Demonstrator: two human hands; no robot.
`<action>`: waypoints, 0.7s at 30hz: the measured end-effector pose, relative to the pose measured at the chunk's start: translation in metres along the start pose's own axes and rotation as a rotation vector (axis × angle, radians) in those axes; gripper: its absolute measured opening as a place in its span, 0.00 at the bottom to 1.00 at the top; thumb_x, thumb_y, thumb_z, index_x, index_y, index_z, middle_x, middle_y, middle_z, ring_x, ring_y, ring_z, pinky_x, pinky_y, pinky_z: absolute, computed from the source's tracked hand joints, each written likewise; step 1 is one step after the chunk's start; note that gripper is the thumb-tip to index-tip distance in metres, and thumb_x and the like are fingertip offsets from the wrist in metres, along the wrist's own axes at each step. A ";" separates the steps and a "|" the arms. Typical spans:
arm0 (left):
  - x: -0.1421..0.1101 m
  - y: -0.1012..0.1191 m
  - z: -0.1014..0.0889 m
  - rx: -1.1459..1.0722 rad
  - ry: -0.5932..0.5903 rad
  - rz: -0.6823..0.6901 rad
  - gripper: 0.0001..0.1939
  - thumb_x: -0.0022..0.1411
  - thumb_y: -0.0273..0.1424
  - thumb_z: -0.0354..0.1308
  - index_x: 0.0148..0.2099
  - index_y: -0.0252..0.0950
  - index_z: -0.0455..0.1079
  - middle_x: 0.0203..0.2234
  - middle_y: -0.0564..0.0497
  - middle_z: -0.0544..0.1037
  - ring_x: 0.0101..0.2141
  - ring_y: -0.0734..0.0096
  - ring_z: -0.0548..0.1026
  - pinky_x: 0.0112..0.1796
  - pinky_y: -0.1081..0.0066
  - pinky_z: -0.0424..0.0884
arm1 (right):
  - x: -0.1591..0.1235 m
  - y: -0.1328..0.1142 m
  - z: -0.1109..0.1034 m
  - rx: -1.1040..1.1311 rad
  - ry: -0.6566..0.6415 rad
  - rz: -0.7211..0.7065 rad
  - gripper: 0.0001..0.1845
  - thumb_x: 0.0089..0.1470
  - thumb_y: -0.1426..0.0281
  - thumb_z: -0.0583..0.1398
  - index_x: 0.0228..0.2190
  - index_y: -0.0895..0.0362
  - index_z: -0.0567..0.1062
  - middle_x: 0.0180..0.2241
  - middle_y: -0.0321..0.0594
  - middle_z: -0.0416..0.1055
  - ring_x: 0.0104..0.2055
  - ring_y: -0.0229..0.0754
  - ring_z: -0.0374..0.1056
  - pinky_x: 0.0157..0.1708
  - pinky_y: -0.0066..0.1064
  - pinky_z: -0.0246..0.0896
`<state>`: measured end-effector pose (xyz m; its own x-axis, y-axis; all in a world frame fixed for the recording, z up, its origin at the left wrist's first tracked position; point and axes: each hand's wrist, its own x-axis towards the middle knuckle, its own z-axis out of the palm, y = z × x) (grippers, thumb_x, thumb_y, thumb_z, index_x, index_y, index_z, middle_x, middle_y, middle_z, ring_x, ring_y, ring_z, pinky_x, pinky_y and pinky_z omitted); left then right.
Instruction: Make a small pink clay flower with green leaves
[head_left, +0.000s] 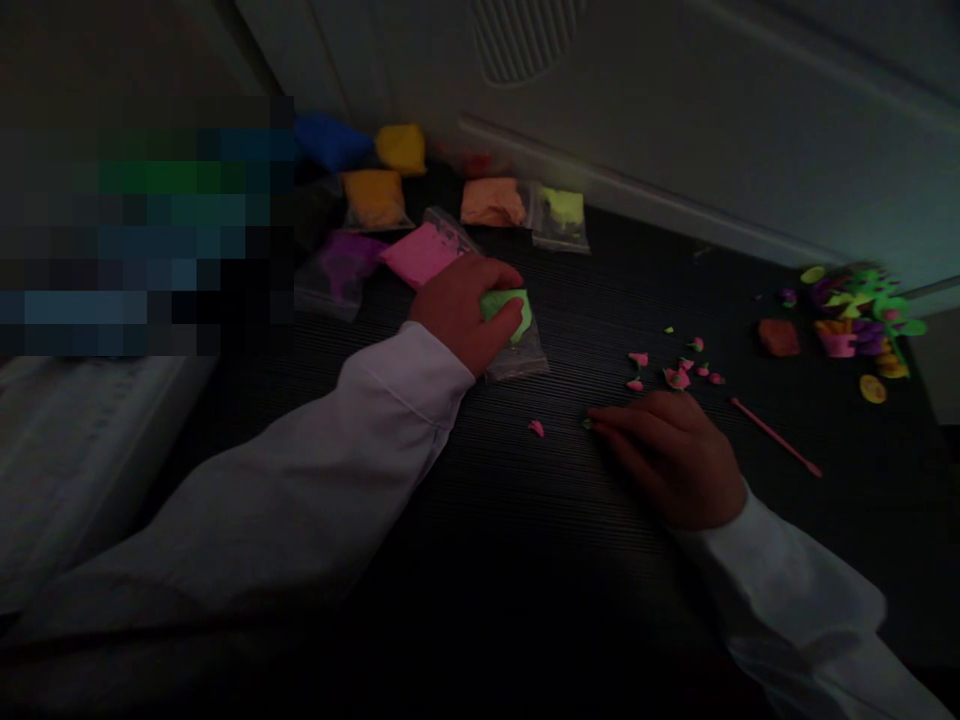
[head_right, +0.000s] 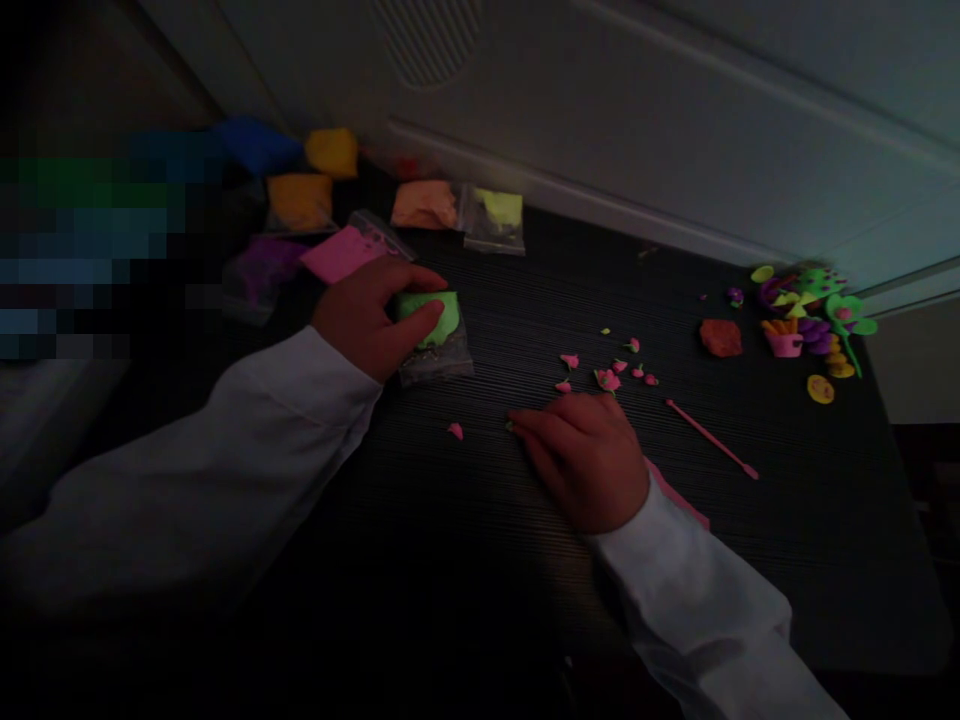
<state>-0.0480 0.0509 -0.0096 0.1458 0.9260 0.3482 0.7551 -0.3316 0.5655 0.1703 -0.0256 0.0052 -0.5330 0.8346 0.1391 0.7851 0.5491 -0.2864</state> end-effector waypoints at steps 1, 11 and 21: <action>0.000 0.000 0.000 0.001 0.000 0.000 0.12 0.49 0.30 0.50 0.37 0.33 0.67 0.32 0.48 0.72 0.35 0.70 0.68 0.37 0.70 0.64 | 0.001 0.000 0.001 -0.005 0.000 -0.004 0.12 0.48 0.69 0.54 0.37 0.54 0.71 0.30 0.39 0.68 0.33 0.39 0.61 0.34 0.33 0.53; 0.000 -0.004 0.002 -0.041 -0.004 -0.004 0.08 0.49 0.31 0.48 0.34 0.41 0.64 0.32 0.53 0.71 0.35 0.69 0.67 0.36 0.67 0.64 | 0.006 0.004 0.006 -0.004 -0.021 -0.033 0.11 0.49 0.69 0.53 0.35 0.54 0.71 0.33 0.40 0.68 0.35 0.39 0.62 0.35 0.34 0.53; 0.000 -0.002 0.001 -0.040 -0.003 -0.004 0.08 0.49 0.30 0.48 0.34 0.40 0.65 0.32 0.51 0.71 0.35 0.68 0.68 0.37 0.67 0.64 | 0.008 0.001 0.002 0.016 -0.040 -0.043 0.11 0.49 0.70 0.52 0.36 0.54 0.70 0.35 0.39 0.69 0.37 0.39 0.62 0.36 0.34 0.54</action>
<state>-0.0487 0.0522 -0.0116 0.1449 0.9279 0.3435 0.7294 -0.3347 0.5966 0.1661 -0.0188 0.0041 -0.5789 0.8075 0.1133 0.7562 0.5836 -0.2958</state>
